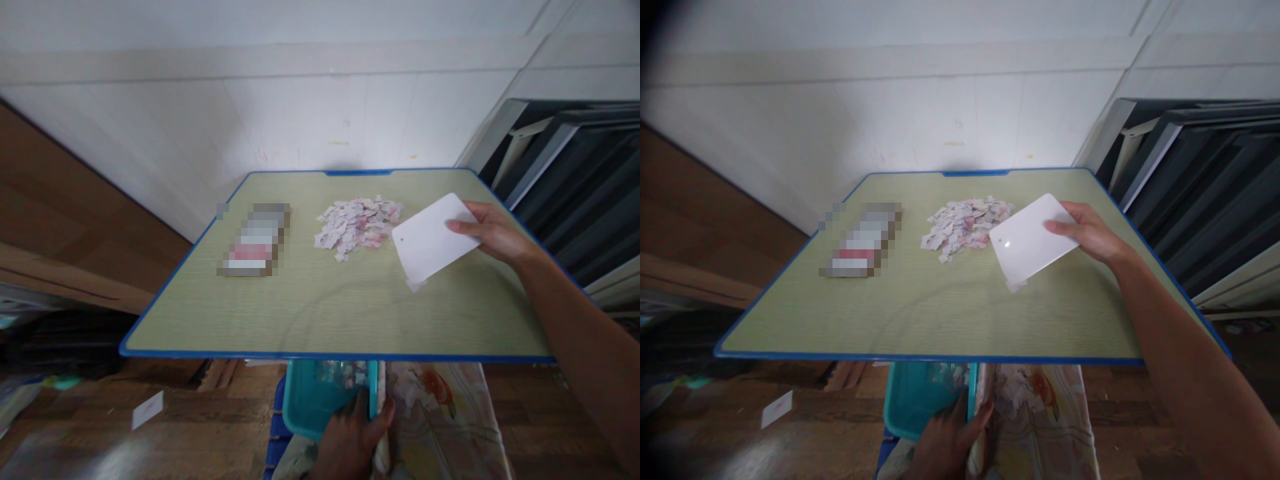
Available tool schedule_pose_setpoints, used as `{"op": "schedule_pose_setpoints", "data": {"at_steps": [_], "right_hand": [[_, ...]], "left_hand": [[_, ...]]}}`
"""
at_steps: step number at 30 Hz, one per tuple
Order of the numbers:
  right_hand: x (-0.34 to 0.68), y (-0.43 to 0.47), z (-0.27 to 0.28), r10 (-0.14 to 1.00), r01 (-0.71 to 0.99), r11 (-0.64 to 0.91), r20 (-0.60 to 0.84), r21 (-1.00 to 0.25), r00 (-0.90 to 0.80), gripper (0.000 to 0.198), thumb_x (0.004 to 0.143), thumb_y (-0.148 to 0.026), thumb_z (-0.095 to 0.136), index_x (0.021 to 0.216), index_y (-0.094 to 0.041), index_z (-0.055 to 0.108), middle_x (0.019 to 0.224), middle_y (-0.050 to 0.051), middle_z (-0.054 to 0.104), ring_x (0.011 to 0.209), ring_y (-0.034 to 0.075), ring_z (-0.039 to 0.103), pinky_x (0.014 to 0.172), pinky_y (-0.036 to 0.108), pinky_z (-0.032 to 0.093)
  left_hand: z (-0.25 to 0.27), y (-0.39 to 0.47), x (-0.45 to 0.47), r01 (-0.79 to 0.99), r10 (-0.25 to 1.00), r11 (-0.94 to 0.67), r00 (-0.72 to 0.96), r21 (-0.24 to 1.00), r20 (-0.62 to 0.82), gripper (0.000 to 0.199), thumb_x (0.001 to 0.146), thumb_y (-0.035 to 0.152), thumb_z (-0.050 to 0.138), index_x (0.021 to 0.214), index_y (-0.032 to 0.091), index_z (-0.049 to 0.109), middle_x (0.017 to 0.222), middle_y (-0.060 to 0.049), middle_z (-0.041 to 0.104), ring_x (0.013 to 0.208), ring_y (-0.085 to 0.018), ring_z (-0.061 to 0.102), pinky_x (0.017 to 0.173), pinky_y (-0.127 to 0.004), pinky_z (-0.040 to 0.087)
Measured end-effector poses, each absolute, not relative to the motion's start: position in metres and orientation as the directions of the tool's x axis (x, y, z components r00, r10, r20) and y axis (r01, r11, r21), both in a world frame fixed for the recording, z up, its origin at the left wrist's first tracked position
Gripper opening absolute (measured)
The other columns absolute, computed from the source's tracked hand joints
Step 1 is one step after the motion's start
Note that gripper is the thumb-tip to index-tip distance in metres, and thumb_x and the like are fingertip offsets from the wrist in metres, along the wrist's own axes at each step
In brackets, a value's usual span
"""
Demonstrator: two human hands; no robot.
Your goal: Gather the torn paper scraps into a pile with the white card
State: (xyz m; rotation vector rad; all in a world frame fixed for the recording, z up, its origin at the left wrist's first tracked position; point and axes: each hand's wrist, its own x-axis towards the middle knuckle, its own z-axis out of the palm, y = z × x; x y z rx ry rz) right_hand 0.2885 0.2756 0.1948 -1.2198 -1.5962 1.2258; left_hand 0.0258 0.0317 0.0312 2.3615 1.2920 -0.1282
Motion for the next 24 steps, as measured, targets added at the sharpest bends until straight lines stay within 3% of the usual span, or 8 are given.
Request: {"op": "schedule_pose_setpoints", "data": {"at_steps": [12, 18, 24], "right_hand": [[0.279, 0.264, 0.206, 0.847, 0.318, -0.049, -0.208, -0.947, -0.489, 0.033, 0.06, -0.028, 0.064, 0.09, -0.017, 0.061, 0.072, 0.003, 0.064, 0.057, 0.015, 0.058, 0.048, 0.022, 0.044], [0.264, 0.256, 0.211, 0.708, 0.327, -0.133, -0.321, -0.935, -0.629, 0.029, 0.061, -0.025, 0.062, 0.089, -0.016, 0.061, 0.075, 0.004, 0.064, 0.062, 0.017, 0.06, 0.052, 0.024, 0.047], [0.264, 0.255, 0.206, 0.712, 0.269, -0.21, -0.335, -0.94, -0.617, 0.029, 0.055, -0.024, 0.066, 0.082, -0.014, 0.063, 0.07, 0.006, 0.064, 0.057, 0.018, 0.06, 0.049, 0.025, 0.047]], "left_hand": [[0.027, 0.033, 0.026, 0.838, 0.778, -0.444, 0.536, 0.317, -0.329, 0.079, 0.06, 0.011, 0.05, 0.123, 0.035, 0.009, 0.116, -0.013, 0.037, 0.092, -0.026, 0.048, 0.069, -0.037, 0.045], [0.029, 0.031, 0.026, 0.845, 0.783, -0.435, 0.526, 0.312, -0.332, 0.075, 0.063, 0.014, 0.05, 0.123, 0.035, 0.01, 0.114, -0.013, 0.039, 0.09, -0.024, 0.049, 0.068, -0.038, 0.044], [0.028, 0.03, 0.024, 0.841, 0.781, -0.424, 0.527, 0.335, -0.336, 0.078, 0.06, 0.013, 0.051, 0.123, 0.034, 0.011, 0.117, -0.013, 0.037, 0.092, -0.025, 0.048, 0.07, -0.038, 0.044]]}}
